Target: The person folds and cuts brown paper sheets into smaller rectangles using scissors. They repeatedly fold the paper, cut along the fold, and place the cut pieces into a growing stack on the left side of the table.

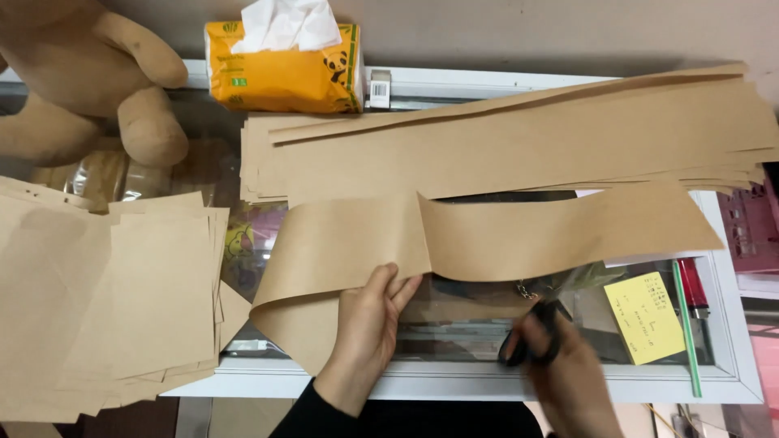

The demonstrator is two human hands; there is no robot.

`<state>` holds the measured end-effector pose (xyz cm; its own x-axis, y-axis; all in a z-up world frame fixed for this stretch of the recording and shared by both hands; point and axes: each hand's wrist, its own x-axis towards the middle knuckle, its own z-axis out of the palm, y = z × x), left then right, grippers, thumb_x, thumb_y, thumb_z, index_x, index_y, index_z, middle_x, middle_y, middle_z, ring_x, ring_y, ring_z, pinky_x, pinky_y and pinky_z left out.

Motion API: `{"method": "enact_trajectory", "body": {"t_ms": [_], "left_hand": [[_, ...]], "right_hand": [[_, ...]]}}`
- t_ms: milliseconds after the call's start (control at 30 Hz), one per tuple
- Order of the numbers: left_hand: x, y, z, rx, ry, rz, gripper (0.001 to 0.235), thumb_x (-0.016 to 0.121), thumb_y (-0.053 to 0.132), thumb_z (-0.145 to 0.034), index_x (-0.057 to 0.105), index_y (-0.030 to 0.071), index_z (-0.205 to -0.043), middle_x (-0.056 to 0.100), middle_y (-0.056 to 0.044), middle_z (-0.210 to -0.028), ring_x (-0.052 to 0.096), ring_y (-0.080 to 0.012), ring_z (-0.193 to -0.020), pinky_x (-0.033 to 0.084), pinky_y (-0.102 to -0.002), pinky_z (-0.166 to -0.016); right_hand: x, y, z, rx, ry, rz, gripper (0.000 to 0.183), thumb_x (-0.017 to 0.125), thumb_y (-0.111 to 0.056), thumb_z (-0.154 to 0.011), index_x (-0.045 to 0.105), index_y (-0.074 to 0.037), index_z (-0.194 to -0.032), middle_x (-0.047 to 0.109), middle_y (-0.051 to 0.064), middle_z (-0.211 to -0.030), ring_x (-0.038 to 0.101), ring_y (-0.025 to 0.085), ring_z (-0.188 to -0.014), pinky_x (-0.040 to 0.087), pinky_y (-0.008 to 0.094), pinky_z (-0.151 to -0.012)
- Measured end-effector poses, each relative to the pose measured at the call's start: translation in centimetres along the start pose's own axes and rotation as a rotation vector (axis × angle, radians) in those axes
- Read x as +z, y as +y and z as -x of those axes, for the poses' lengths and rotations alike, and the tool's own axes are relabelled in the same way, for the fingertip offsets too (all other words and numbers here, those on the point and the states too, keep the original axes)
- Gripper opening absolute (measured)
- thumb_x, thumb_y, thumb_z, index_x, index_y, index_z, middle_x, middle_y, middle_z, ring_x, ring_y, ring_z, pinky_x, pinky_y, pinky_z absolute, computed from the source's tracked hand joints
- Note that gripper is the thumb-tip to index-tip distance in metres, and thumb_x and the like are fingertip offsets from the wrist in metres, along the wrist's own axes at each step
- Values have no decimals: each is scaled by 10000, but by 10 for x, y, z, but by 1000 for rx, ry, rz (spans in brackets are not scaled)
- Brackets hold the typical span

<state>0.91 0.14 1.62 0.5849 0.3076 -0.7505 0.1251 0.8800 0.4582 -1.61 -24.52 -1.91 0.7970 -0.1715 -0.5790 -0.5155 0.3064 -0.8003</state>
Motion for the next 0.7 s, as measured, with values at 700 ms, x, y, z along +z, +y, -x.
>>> {"method": "enact_trajectory", "body": {"t_ms": [700], "left_hand": [[21, -14, 0, 95, -211, 55, 483, 427, 258, -1083, 615, -86, -1366, 717, -277, -1322, 703, -492, -1227, 567, -584, -1114]], "right_hand": [[-30, 1, 61, 549, -389, 132, 567, 466, -137, -1011, 675, 41, -1508, 680, 365, -876, 720, 401, -746, 543, 392, -736]]}}
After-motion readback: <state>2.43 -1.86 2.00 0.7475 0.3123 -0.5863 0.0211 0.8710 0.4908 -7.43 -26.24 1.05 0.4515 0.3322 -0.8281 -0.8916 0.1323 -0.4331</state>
